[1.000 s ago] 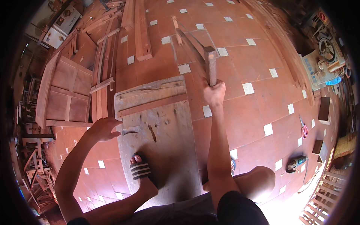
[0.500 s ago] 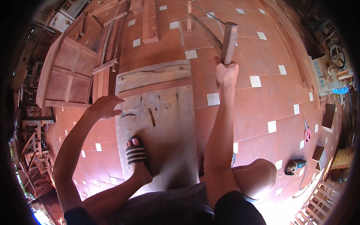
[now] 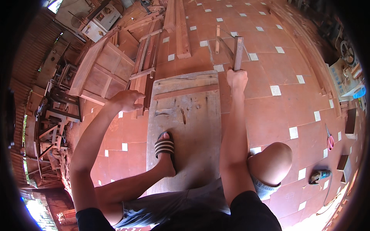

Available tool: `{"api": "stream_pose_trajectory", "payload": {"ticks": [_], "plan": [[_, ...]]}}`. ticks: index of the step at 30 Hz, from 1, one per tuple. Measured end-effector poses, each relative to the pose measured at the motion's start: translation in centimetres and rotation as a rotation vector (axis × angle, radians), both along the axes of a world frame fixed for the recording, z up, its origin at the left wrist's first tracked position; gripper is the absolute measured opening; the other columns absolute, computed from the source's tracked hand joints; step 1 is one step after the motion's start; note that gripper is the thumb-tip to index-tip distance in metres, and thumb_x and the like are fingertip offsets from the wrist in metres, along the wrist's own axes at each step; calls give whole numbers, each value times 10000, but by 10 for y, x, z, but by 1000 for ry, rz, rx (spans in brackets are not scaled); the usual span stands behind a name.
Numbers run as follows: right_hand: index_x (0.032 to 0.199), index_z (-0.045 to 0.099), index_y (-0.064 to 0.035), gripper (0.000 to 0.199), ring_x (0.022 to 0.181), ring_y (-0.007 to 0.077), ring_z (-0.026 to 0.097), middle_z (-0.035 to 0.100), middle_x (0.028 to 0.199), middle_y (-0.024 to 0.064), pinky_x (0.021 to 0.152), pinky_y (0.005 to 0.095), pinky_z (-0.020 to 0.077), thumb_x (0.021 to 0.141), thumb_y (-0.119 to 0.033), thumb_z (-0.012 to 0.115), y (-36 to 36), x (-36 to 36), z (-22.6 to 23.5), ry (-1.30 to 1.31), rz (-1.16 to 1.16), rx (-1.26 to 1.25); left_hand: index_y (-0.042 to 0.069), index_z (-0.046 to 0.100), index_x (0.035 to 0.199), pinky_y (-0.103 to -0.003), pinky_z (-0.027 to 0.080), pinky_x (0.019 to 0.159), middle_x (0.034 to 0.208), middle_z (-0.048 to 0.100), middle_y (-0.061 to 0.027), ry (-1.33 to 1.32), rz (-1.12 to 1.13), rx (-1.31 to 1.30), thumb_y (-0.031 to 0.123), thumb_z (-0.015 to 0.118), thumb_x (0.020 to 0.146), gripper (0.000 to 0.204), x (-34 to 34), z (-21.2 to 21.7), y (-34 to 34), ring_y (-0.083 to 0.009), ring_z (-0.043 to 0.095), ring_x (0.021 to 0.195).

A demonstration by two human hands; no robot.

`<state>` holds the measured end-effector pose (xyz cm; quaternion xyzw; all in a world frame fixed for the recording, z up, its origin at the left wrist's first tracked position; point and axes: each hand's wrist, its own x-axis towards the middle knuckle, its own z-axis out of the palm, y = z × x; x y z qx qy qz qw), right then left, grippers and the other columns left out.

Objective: The person sits on the floor and uses a hand saw to cut a long wooden plank. They hold the wood steady with one hand and saw with the other, then reposition the wood to continue cutting.

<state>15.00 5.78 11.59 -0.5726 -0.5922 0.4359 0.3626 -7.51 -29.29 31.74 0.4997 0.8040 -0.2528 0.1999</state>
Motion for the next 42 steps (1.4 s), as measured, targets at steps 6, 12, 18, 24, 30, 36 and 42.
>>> {"api": "stream_pose_trajectory", "payload": {"ticks": [6, 12, 18, 24, 30, 36, 42], "plan": [[719, 677, 110, 428, 580, 269, 696, 668, 624, 189, 593, 403, 547, 821, -306, 695, -10, 22, 34, -117, 47, 22, 135, 560, 1466, -432, 464, 1115, 1424, 609, -134, 12, -64, 67, 386, 667, 986, 552, 45, 46, -15, -333, 582, 1310], [986, 733, 93, 427, 962, 381, 701, 702, 984, 285, 863, 445, 556, 828, -299, 673, -32, 28, 38, -185, 98, -94, 129, 554, 1474, -436, 449, 1137, 1475, 578, -144, 31, -63, 88, 415, 663, 986, 576, 55, 70, -25, -339, 550, 1351], [1053, 739, 103, 476, 1100, 426, 705, 714, 1097, 334, 959, 465, 559, 830, -316, 693, -37, 46, 32, -235, 99, -127, 114, 539, 1492, -430, 454, 1112, 1481, 570, -143, -49, -69, 56, 448, 663, 972, 630, 28, 30, 35, -333, 547, 1351], [966, 738, 119, 471, 983, 439, 736, 719, 957, 348, 867, 473, 580, 831, -332, 720, -56, 49, 36, -163, 106, -109, 33, 734, 1010, -327, 607, 592, 885, 761, -83, -217, 722, 419, 452, 665, 946, 430, -40, -92, 90, -186, 747, 741], [905, 732, 112, 450, 939, 461, 726, 711, 887, 344, 804, 483, 583, 841, -334, 722, -57, 55, 31, -201, 75, -40, 43, 741, 981, -304, 570, 481, 767, 744, -94, -461, 1403, 743, 547, 725, 893, 512, -19, -285, 101, -191, 729, 600], [843, 718, 108, 439, 885, 464, 730, 704, 837, 340, 781, 494, 572, 847, -332, 712, -60, 52, 62, -169, 130, -117, 16, 712, 1141, -364, 640, 590, 934, 762, -134, -473, 1707, 1002, 497, 799, 850, 568, -61, -338, 119, -209, 759, 739], [844, 698, 142, 464, 848, 457, 740, 692, 807, 355, 757, 485, 576, 843, -321, 709, -32, 64, 45, -223, 127, -52, 31, 628, 1262, -472, 651, 744, 1110, 693, -147, -842, 1717, 1340, 315, 650, 985, 397, -73, -308, 146, -297, 726, 876]]}}
